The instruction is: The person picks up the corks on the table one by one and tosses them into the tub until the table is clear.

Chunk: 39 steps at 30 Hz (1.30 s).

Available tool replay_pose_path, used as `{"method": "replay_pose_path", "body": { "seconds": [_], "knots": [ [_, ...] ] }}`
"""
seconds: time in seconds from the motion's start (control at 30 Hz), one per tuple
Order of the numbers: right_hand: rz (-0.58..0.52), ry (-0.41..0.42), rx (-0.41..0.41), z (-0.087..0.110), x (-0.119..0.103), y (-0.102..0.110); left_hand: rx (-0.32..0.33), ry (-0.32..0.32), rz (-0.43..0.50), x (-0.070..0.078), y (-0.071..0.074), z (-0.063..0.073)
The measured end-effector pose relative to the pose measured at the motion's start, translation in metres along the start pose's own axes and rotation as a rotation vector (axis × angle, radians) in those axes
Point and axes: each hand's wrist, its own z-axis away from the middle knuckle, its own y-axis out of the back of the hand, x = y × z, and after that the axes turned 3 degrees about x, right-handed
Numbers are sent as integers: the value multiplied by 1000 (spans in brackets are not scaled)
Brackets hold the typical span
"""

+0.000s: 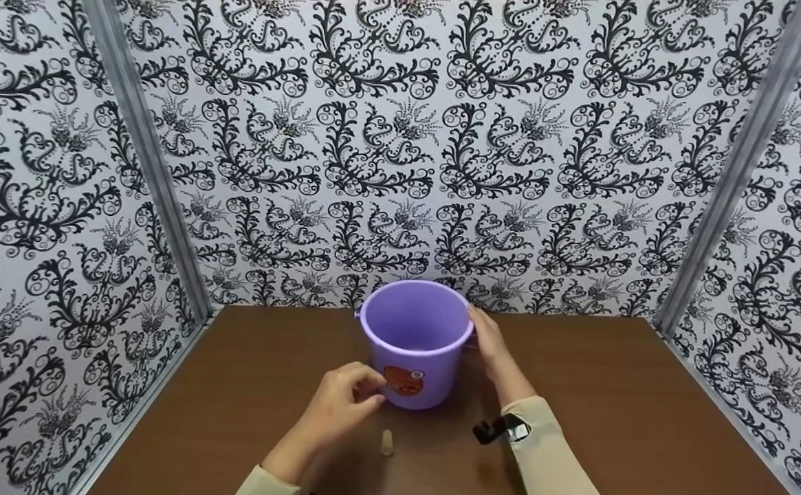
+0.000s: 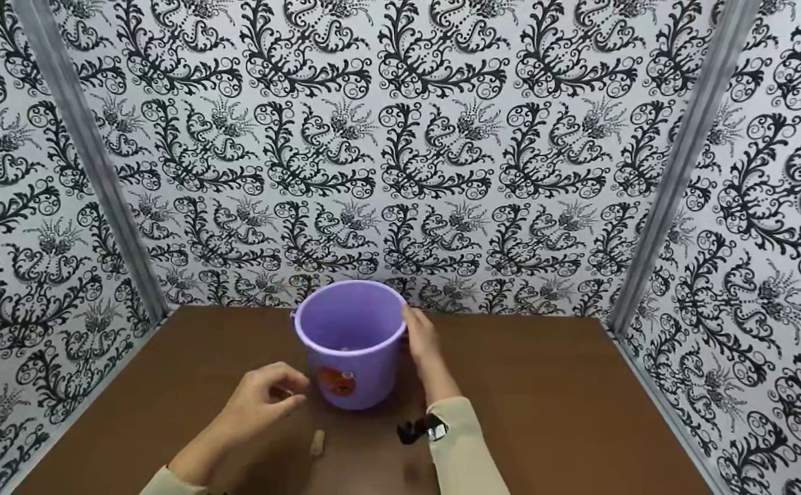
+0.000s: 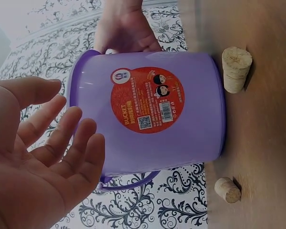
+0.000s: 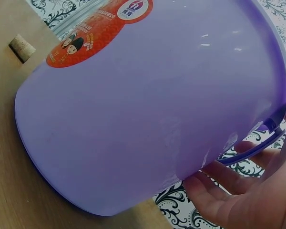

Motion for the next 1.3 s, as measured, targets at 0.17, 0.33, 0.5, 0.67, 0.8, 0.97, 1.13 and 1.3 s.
{"method": "replay_pose_path", "body": {
  "seconds": [0.17,0.33,0.5,0.67,0.8,0.97,1.13,1.3],
  "knots": [
    [5,0,-2,-4,9,3,-25,7,23,-3,-4,3],
    [1,11,7,-3,7,2,-57,41,50,-7,-7,5],
    [20,25,18,-5,6,1,-77,46,59,-12,-11,6],
    [47,31,21,-5,1,1,-100,39,56,-17,-16,8],
    [53,37,-1,15,-23,-2,-120,48,49,-19,-17,11],
    [57,43,3,23,-33,-5,-140,44,2,-23,-19,12],
    [47,40,4,3,-8,-1,-138,-3,-62,-26,-21,14],
    [53,38,21,-5,5,0,-152,14,-73,-29,-21,15]
  ]
}}
